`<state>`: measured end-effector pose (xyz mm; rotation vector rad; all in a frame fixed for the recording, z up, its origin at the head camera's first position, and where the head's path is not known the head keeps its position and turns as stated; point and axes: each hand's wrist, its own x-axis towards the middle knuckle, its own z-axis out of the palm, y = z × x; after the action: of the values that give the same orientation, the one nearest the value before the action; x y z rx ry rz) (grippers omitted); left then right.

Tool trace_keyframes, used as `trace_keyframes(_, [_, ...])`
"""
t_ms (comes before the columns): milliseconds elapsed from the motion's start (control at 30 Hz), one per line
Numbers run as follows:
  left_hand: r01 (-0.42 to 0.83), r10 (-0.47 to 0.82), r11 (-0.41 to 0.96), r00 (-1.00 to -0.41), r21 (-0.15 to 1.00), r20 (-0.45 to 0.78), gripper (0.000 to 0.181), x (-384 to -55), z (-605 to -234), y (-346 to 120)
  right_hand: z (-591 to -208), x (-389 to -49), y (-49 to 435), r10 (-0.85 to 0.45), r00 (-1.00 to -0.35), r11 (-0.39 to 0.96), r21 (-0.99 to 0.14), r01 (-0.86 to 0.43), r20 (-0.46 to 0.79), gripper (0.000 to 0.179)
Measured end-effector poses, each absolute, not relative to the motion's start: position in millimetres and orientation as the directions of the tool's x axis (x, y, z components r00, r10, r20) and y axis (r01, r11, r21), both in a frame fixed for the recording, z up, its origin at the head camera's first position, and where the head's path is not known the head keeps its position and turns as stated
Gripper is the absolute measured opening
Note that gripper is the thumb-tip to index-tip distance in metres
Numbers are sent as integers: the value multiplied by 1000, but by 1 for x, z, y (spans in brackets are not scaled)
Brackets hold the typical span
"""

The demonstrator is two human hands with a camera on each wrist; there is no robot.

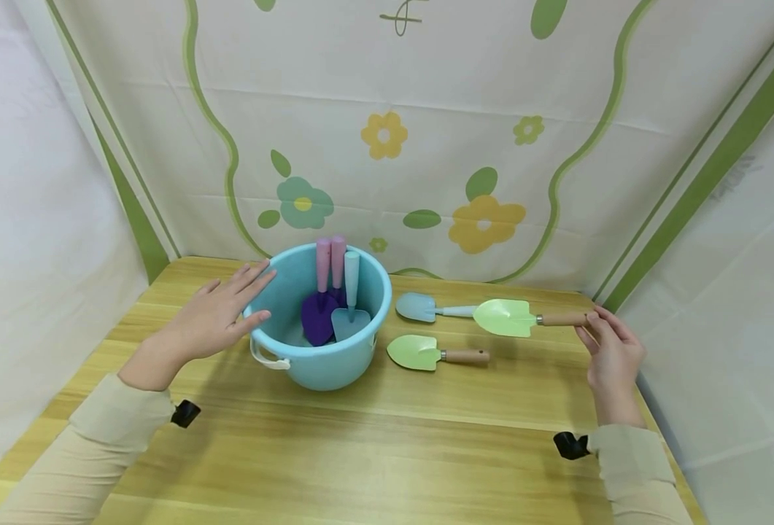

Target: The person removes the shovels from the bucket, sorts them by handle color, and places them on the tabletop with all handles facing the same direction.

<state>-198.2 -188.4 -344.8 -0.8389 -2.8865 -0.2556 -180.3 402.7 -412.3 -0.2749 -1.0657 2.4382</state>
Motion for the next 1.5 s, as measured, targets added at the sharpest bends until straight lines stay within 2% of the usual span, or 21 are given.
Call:
trace_keyframes(267, [540,521,832,-839,127,157,72,-198,-344,-188,-421,-175,417,474,-876,-698,-644,-314,-87,18])
trace_keyframes(567, [540,519,832,-839,126,163,72,-198,-344,-188,-436,-168,430,486,-866,-691,-659,-298,-118,18])
trace_keyframes(867, [537,516,832,-841,136,163,72,-197,-344,-188,-445,-161,439,504,-853,-718,-616,-324,-139,19])
trace_keyframes(1167, [530,510,836,-846,142,157,72,-197,-344,-188,-453,-154,446,521,-833,-693,-661,-287,-185,20])
trace_keyframes(1500, [531,511,834,-845,147,155,71,-196,-343,-188,-468,-147,451,486,-858,-676,-694,-247,-168,21])
